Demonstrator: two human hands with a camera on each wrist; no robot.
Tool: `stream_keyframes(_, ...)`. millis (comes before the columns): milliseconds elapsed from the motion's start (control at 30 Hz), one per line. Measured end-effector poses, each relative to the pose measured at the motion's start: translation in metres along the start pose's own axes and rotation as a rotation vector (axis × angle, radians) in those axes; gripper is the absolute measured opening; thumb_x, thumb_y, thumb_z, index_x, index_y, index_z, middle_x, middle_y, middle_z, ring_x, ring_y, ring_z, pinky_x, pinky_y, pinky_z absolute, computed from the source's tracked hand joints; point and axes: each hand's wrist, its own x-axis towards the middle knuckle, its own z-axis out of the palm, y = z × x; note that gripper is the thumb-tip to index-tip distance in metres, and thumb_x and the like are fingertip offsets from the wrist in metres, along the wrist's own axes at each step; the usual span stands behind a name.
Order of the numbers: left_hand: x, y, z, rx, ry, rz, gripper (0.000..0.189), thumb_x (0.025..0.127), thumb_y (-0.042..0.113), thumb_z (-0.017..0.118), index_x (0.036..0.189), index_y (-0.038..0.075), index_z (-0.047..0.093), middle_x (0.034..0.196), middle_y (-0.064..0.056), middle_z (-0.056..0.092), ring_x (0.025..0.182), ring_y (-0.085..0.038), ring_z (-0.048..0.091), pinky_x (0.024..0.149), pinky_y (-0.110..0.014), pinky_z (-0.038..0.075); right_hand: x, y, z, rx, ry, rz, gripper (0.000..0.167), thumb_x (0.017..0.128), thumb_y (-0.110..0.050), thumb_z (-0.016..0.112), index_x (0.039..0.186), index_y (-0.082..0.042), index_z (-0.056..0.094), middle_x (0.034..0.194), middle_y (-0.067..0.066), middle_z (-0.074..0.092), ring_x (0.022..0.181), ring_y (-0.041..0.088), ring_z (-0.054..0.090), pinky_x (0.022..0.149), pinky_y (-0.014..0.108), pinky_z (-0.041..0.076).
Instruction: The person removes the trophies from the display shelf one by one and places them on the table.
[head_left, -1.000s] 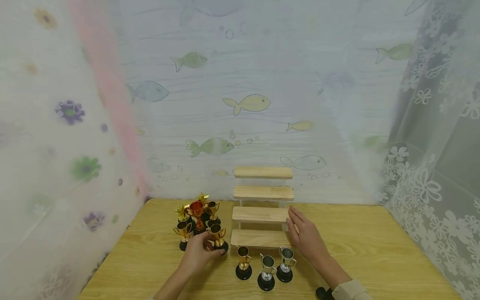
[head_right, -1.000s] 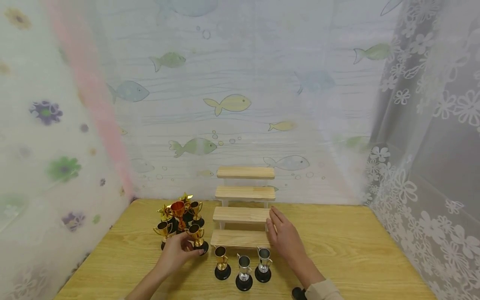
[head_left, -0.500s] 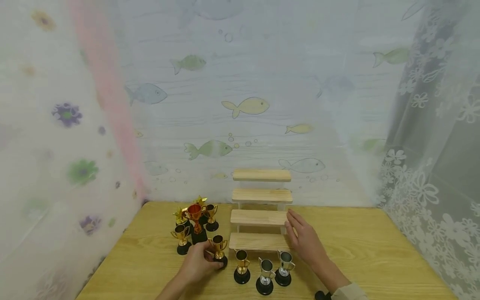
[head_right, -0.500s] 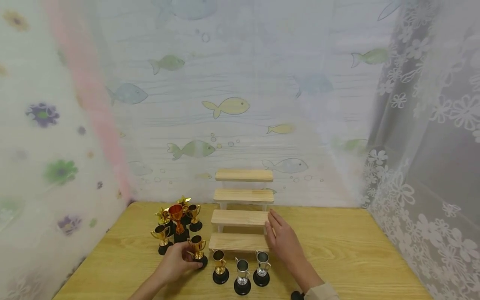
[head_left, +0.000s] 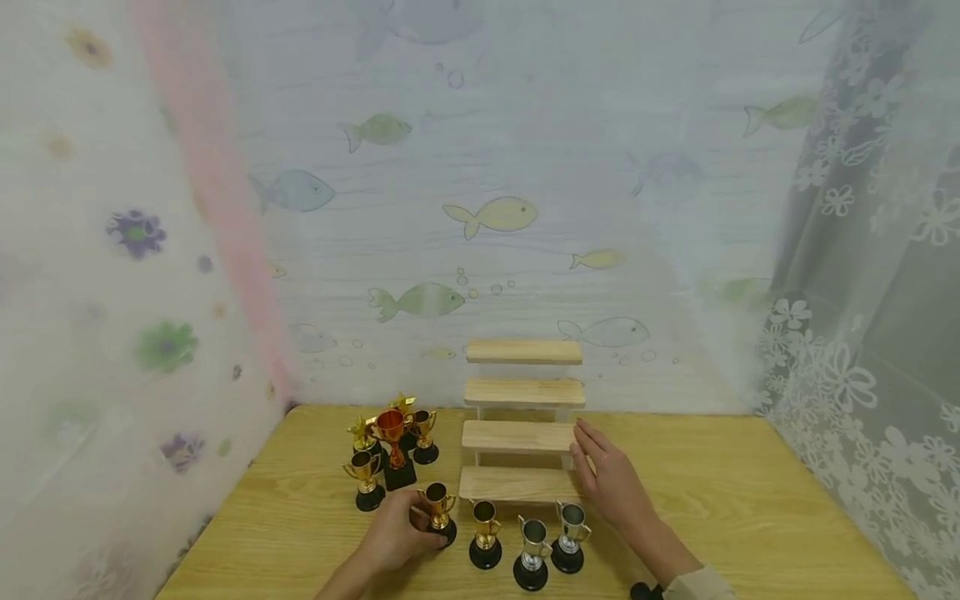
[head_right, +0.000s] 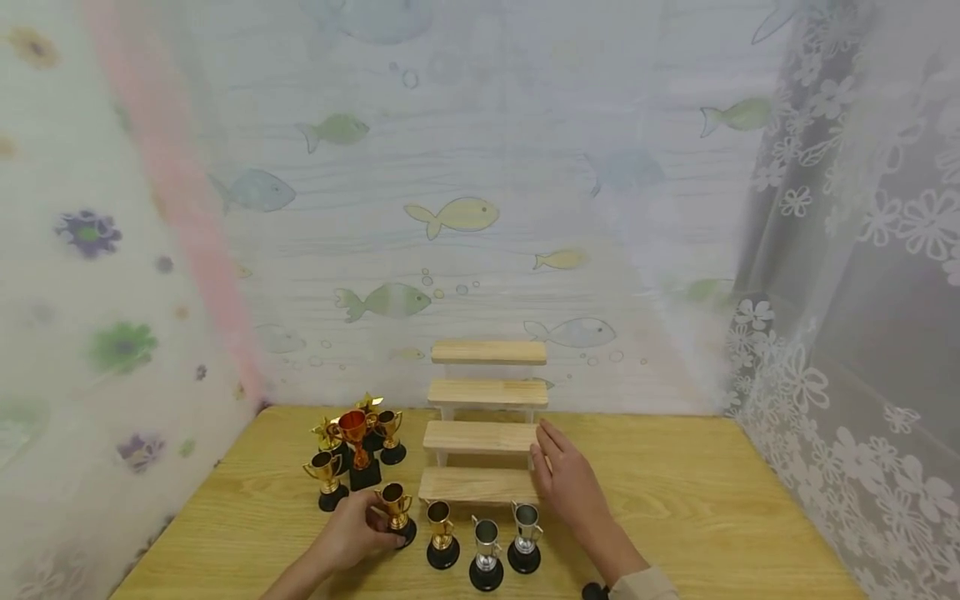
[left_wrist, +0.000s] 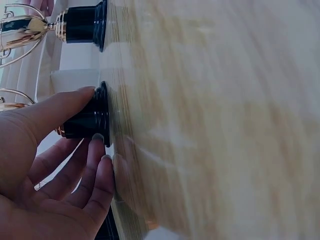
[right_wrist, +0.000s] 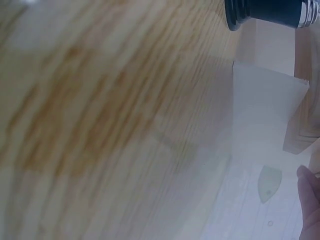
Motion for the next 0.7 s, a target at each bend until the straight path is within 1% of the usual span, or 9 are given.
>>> stream_keyframes(200, 0.001, 0.004, -0.005, 0.0, -0.011, 0.007, 0.039, 0.071, 0.006, 0.093, 0.101, -0.002, 0.069, 0.091, -0.007, 0.063, 0.078, -0.018, 0.064, 0.064, -0.028, 0.052, 0.009, 0.003, 0.001, 0.018, -0.004, -0.016, 0.037, 0.103, -0.01, 0.062, 0.131, 0.013, 0.062, 0.141, 0.027, 0.058, 0.123, 0.045, 0.061, 0.095, 0.054, 0.052)
stream_keyframes(267, 0.0, 0.007, -0.01, -0.001, -0.021, 0.02, 0.042, 0.07, 0.005, 0.093, 0.104, -0.002, 0.068, 0.095, -0.009, 0.064, 0.077, -0.02, 0.063, 0.063, -0.028, 0.052, 0.012, 0.005, 0.0, 0.042, -0.018, -0.006, 0.036, 0.103, -0.01, 0.062, 0.13, 0.014, 0.062, 0.14, 0.028, 0.058, 0.123, 0.046, 0.06, 0.093, 0.055, 0.053)
stream_keyframes(333, -0.003, 0.009, -0.016, 0.009, -0.049, 0.029, 0.045, 0.071, 0.003, 0.092, 0.108, -0.002, 0.067, 0.101, -0.012, 0.065, 0.078, -0.022, 0.063, 0.064, -0.028, 0.052, 0.013, 0.006, -0.002, 0.071, -0.033, 0.019, 0.036, 0.103, -0.01, 0.062, 0.129, 0.014, 0.063, 0.14, 0.03, 0.057, 0.123, 0.047, 0.059, 0.093, 0.056, 0.053)
stream_keyframes(467, -0.014, 0.017, -0.034, 0.058, -0.11, 0.044, 0.049, 0.075, 0.005, 0.089, 0.119, -0.003, 0.066, 0.113, -0.019, 0.065, 0.088, -0.029, 0.064, 0.068, -0.03, 0.054, 0.012, 0.008, -0.007, 0.127, -0.068, 0.095, 0.036, 0.103, -0.012, 0.063, 0.129, 0.013, 0.064, 0.143, 0.031, 0.053, 0.122, 0.049, 0.06, 0.092, 0.059, 0.053)
stream_keyframes(533, -0.02, 0.023, -0.047, 0.089, -0.121, 0.048, 0.049, 0.079, 0.009, 0.088, 0.121, -0.003, 0.066, 0.115, -0.02, 0.065, 0.091, -0.031, 0.064, 0.069, -0.032, 0.054, 0.013, 0.008, -0.01, 0.145, -0.083, 0.119, 0.035, 0.102, -0.012, 0.063, 0.128, 0.011, 0.065, 0.145, 0.032, 0.051, 0.119, 0.049, 0.061, 0.091, 0.06, 0.053)
stream_keyframes(600, -0.025, 0.029, -0.06, 0.139, -0.102, 0.053, 0.046, 0.082, 0.015, 0.086, 0.121, -0.001, 0.067, 0.115, -0.018, 0.066, 0.093, -0.032, 0.064, 0.071, -0.033, 0.053, 0.016, 0.008, -0.014, 0.146, -0.104, 0.126, 0.033, 0.102, -0.012, 0.064, 0.127, 0.009, 0.067, 0.145, 0.032, 0.05, 0.12, 0.05, 0.06, 0.092, 0.061, 0.053)
stream_keyframes(700, -0.03, 0.041, -0.079, 0.2, -0.039, 0.046, 0.039, 0.086, 0.022, 0.084, 0.117, 0.004, 0.07, 0.113, -0.012, 0.069, 0.093, -0.027, 0.064, 0.072, -0.034, 0.053, 0.023, 0.007, -0.025, 0.12, -0.155, 0.116, 0.031, 0.101, -0.013, 0.065, 0.126, 0.006, 0.068, 0.144, 0.03, 0.051, 0.124, 0.05, 0.057, 0.095, 0.062, 0.05)
